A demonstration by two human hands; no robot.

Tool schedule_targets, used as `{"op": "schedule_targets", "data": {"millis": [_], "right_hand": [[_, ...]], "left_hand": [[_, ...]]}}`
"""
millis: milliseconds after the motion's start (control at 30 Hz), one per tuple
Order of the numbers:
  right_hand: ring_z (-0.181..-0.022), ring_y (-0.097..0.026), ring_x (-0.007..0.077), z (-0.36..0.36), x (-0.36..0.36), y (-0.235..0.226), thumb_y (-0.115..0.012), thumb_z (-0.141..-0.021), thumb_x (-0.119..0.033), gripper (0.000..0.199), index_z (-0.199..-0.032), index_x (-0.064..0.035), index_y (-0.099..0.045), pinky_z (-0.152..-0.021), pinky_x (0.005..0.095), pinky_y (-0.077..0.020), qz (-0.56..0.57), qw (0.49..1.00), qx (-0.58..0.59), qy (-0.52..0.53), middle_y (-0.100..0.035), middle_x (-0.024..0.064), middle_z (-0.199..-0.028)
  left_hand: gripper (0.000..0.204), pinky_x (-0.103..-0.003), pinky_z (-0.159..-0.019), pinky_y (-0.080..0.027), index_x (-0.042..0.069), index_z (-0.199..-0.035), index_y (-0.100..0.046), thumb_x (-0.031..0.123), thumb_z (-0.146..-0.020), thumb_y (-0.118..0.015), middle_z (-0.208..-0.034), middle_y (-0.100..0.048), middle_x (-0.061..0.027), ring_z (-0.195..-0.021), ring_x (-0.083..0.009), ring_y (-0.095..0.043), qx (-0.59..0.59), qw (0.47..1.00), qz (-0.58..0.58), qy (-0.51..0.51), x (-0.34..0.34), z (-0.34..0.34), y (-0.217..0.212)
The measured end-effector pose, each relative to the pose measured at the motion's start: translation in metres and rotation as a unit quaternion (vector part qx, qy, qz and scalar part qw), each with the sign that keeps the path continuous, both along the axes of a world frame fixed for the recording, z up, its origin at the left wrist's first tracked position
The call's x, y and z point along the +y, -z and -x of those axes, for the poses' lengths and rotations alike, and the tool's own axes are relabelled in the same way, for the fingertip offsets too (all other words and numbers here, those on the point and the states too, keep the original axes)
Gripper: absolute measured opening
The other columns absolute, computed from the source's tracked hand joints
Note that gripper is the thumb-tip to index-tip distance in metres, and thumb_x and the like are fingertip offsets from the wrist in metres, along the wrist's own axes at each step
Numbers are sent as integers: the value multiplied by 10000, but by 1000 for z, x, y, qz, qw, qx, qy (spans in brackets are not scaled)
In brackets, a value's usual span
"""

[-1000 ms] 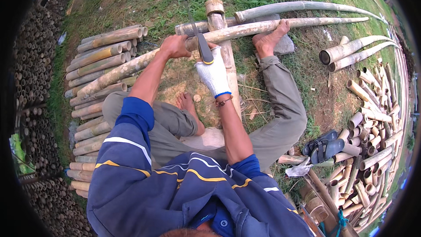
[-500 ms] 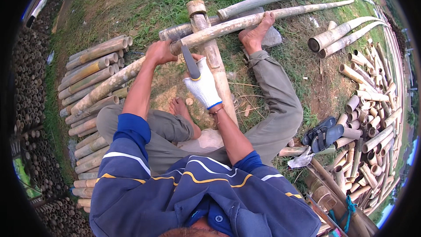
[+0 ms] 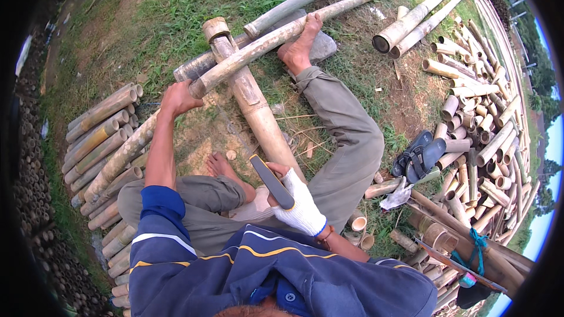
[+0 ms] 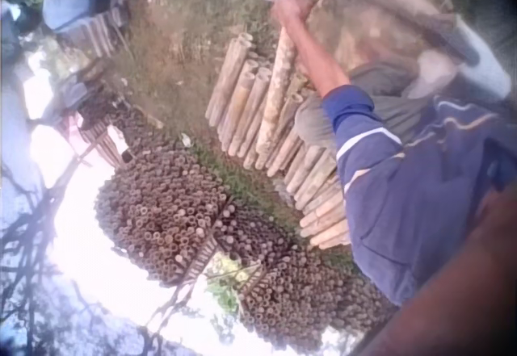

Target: The person sits on the ground and uses a hand saw to cut long bamboo poles into shorter segments. They hold the bamboo steady with their feet and hands, saw through the material, and then place the cut pieces onto a nearby stack.

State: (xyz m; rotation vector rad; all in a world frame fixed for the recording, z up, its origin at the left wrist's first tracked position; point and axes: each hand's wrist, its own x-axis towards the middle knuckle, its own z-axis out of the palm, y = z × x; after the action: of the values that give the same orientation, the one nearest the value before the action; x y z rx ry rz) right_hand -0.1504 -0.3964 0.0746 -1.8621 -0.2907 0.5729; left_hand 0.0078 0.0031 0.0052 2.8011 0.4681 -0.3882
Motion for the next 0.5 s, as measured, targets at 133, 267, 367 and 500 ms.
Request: {"op": "schedule_targets", "data": {"millis": [133, 267, 367, 500], "right_hand": [[-914, -631, 191, -114, 137, 56, -690, -863, -25, 589, -1428, -44, -525, -837, 333, -534, -109, 988, -104, -9, -633, 106, -1087], [-1086, -712, 362, -135, 162, 71, -735, -852, -93, 582, -1394, -61, -525, -942, 416, -561, -110, 983, -144, 5, -681, 200, -1193], [-994, -678, 265, -63, 78, 46, -676, -858, -8, 628, -1464, -68, -521, -906, 356, -548, -93, 983, -161, -6, -655, 133, -1214], [-1193, -653, 247, 40, -30, 2, -631, -858, 19, 662, -1503, -26, -488, -1063, 346, -498, 35, 990, -132, -18, -623, 164, -1328]], "left_hand": [[905, -465, -1084, -559, 48, -1457, -647, 425, -666, -872, -1270, -753, -246, -1190, -398, -720, 17, 1000, -8, -9, -3, 2, -1], [924, -454, -1082, -560, 36, -1466, -640, 429, -659, -863, -1272, -750, -254, -1195, -393, -721, 8, 1000, 6, 12, 2, 1, -2], [919, -463, -1080, -564, 31, -1456, -644, 437, -659, -856, -1279, -750, -250, -1205, -392, -718, 8, 1000, 7, 27, 10, -2, 3], [909, -475, -1075, -569, 25, -1445, -649, 455, -671, -853, -1279, -753, -242, -1200, -391, -721, 9, 1000, 13, 26, 15, -2, 14]]}}
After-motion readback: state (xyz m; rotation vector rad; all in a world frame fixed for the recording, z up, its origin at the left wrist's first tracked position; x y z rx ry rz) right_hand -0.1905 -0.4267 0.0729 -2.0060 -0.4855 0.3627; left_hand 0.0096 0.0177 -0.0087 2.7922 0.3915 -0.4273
